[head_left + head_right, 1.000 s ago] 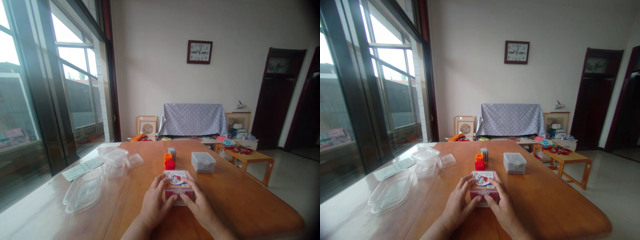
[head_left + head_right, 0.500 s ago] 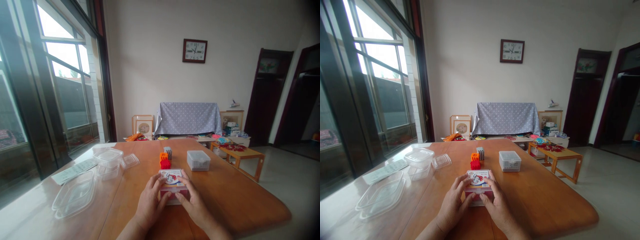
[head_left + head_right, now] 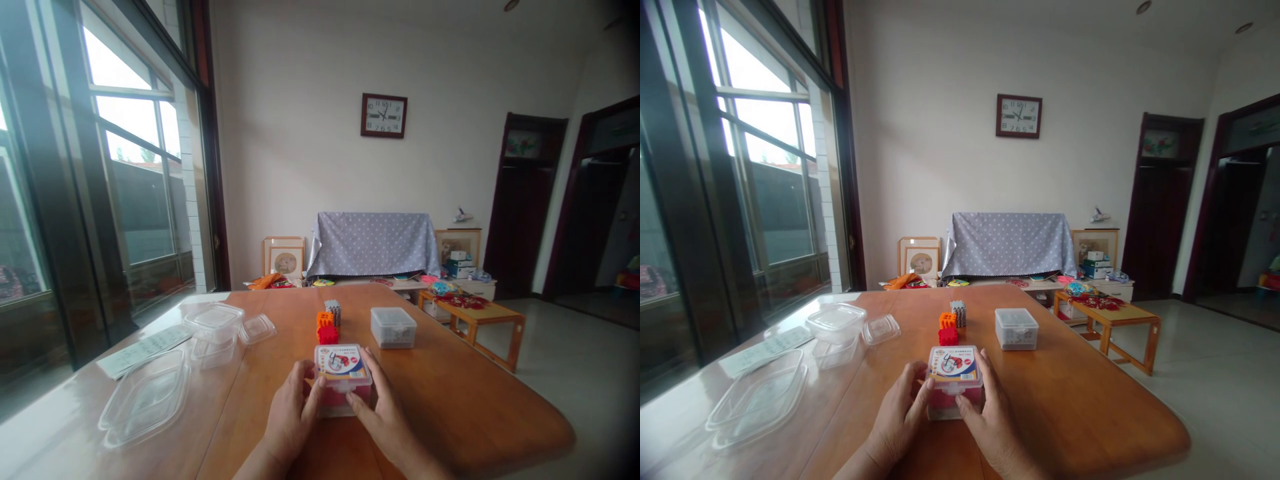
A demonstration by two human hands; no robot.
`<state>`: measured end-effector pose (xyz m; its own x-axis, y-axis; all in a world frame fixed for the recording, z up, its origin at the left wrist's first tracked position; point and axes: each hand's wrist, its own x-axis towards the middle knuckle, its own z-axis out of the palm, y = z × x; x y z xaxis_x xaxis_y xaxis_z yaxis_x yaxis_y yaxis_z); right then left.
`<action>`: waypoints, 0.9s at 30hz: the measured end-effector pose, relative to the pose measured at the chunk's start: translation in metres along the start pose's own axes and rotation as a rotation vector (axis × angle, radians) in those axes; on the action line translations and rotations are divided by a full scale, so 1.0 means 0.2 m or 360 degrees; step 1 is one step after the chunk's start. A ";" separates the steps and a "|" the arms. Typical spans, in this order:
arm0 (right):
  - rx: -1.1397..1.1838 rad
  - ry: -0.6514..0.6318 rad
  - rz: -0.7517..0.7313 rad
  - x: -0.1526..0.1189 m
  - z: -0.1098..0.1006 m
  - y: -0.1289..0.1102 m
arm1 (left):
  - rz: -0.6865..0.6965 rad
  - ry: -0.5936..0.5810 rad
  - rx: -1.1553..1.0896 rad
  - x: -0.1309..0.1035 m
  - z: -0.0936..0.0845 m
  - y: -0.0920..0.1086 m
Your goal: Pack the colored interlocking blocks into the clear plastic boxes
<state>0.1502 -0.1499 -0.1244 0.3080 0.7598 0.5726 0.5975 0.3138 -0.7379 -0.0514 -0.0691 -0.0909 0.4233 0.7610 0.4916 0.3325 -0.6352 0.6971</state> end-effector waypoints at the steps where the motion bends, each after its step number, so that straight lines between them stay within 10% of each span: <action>1: -0.0035 0.0016 -0.0005 -0.01 0.01 -0.01 | -0.0021 -0.0020 -0.0044 0.00 0.00 0.00; 12: -0.0617 0.0376 0.0076 -0.09 0.11 -0.15 | 0.0183 -0.0225 -0.0247 -0.02 -0.02 0.04; 27: -0.0839 0.0369 0.0040 -0.04 0.12 -0.15 | 0.0263 -0.0404 -0.0083 -0.04 -0.02 0.06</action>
<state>0.1125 -0.1507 -0.1154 0.4455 0.6002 0.6643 0.8578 -0.0739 -0.5086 -0.0546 -0.0829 -0.0849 0.6671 0.5868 0.4591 0.2006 -0.7349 0.6478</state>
